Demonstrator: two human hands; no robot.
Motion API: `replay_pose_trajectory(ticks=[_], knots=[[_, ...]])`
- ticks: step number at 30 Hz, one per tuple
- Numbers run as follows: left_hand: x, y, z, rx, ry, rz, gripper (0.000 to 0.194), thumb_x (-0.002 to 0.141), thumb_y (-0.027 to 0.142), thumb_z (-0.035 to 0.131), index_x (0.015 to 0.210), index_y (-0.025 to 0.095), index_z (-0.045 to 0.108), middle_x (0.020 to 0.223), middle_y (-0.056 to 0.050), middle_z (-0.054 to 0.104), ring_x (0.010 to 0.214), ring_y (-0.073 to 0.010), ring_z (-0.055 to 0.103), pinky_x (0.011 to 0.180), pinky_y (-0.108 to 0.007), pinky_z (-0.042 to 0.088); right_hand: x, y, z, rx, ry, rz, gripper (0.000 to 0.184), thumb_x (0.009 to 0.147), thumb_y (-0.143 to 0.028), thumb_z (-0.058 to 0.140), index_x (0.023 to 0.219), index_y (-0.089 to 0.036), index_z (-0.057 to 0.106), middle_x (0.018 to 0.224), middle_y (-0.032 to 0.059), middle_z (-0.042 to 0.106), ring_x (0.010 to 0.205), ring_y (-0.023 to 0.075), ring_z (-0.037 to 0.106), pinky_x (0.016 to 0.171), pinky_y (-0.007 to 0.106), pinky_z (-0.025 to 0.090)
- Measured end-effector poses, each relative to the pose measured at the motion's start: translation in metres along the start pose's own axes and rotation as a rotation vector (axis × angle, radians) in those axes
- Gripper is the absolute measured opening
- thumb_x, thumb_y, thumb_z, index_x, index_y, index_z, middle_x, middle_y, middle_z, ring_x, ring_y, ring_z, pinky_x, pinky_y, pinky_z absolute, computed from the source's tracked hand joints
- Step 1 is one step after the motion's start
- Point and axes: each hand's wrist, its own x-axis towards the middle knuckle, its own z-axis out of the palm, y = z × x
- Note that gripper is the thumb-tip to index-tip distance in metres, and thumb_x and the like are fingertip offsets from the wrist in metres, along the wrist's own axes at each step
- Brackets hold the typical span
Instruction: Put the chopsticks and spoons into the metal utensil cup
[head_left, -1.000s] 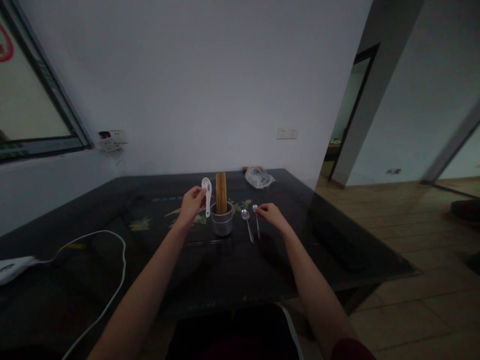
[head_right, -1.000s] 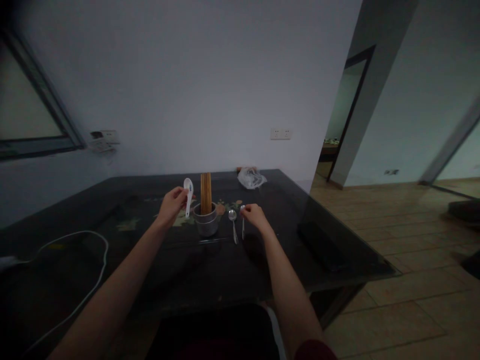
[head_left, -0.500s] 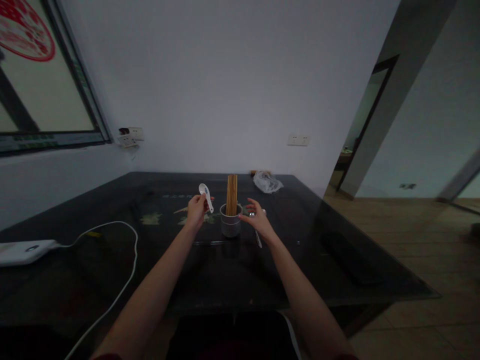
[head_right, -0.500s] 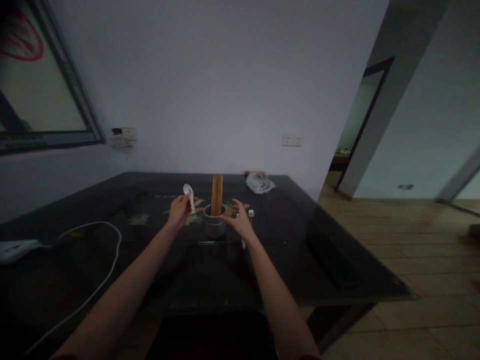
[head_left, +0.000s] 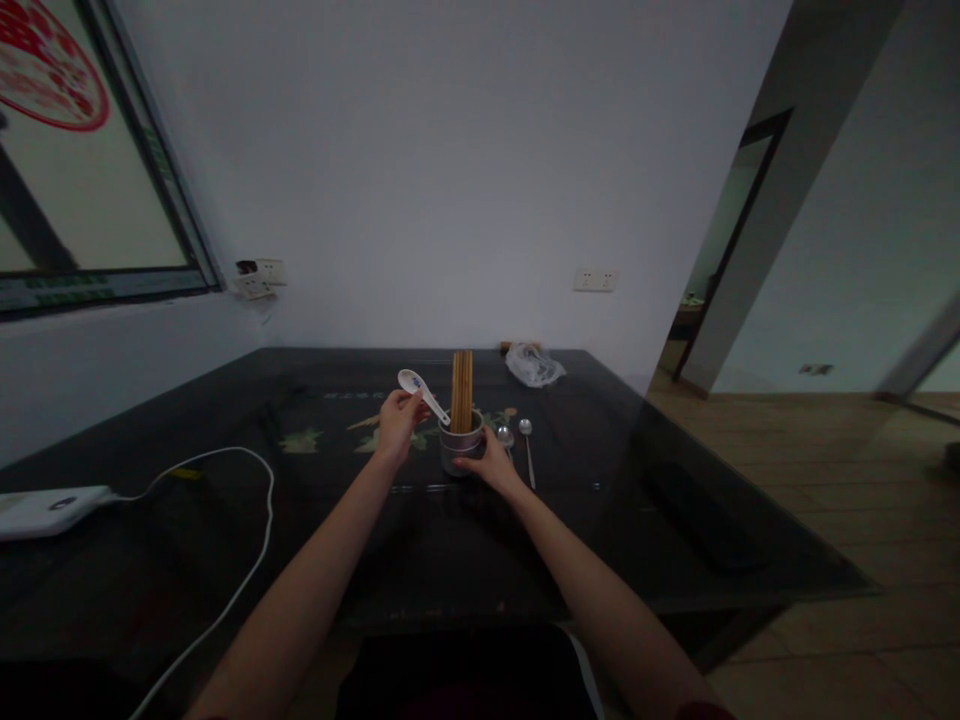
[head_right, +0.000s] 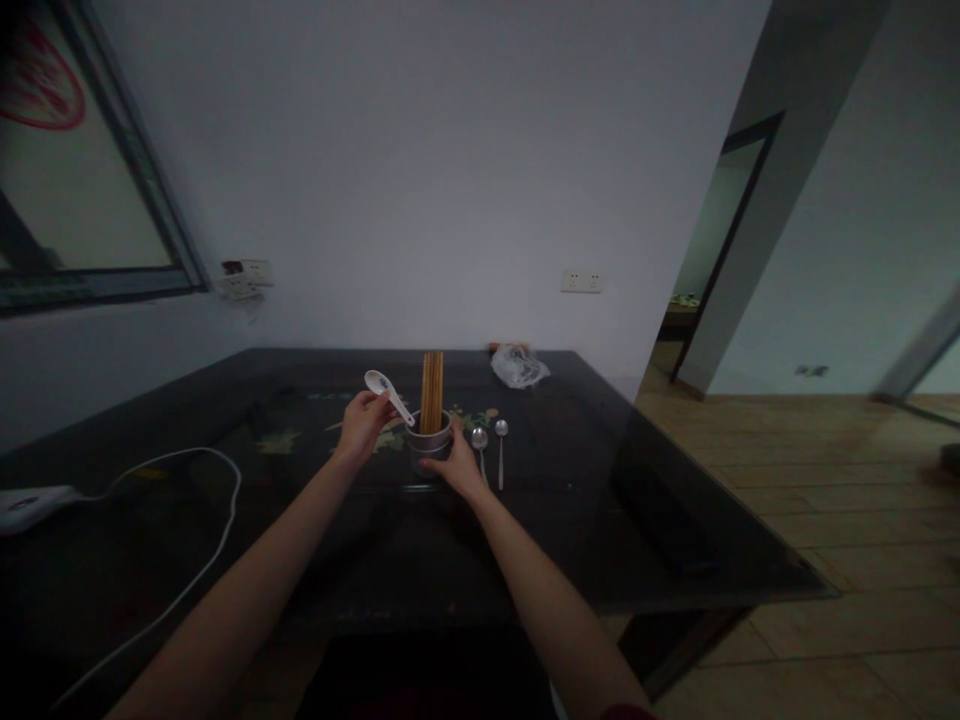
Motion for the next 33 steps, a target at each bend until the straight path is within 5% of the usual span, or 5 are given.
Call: replay_pose_trajectory(ticks=[18, 33], knots=[[-0.013, 0.003, 0.015, 0.243, -0.085, 0.251, 0.03, 0.066, 0.037, 0.069, 0.085, 0.015, 0.061, 0.083, -0.005, 0.067, 0.075, -0.0178, 0.065, 0.071, -0.031, 0.053, -0.004, -0.006, 0.004, -0.126, 0.096, 0.005, 0.085, 0.055, -0.026, 0.078, 0.132, -0.018, 0.04, 0.121, 0.01, 0.057, 0.114, 0.0256, 0.052, 0.1, 0.041, 0.038], [-0.014, 0.006, 0.006, 0.966, -0.128, 0.516, 0.024, 0.079, 0.039, 0.057, 0.074, 0.019, 0.068, 0.077, -0.005, 0.068, 0.078, -0.0212, 0.059, 0.074, -0.034, 0.044, -0.005, -0.011, 0.002, -0.157, 0.072, 0.037, 0.083, 0.057, -0.026, 0.078, 0.13, -0.018, 0.04, 0.118, 0.0104, 0.059, 0.11, 0.0255, 0.056, 0.096, 0.041, 0.042]])
